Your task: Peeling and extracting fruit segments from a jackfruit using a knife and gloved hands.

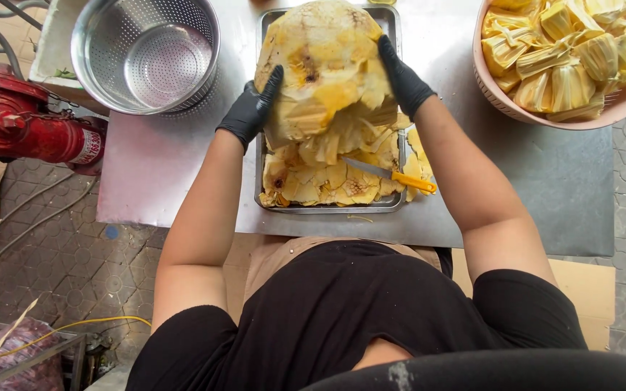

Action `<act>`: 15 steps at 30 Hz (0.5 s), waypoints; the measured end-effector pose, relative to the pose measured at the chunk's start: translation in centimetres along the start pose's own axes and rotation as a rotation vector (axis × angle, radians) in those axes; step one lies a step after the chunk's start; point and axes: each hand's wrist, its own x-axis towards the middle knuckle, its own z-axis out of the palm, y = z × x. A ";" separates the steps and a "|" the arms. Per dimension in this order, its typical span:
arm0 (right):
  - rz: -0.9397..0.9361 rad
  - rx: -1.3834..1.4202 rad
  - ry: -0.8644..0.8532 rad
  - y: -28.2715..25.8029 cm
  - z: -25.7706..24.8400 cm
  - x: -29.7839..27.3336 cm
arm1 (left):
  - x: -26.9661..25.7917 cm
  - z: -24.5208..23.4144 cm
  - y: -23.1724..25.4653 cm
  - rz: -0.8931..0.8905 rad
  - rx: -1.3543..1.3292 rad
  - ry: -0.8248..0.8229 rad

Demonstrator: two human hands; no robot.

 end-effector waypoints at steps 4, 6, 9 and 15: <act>0.175 -0.013 -0.012 -1.6 -0.2 1.3 | 1.5 -0.1 -0.6 0.209 0.558 0.108; 0.070 0.012 -0.014 0.4 -0.1 3.8 | 0.8 0.0 2.3 0.417 0.570 0.160; 0.078 -0.011 0.021 -4.0 1.9 1.5 | 1.7 0.7 5.7 0.642 0.610 0.178; -0.295 -0.426 0.326 -4.3 4.6 0.7 | 4.5 2.7 6.6 0.536 0.751 0.082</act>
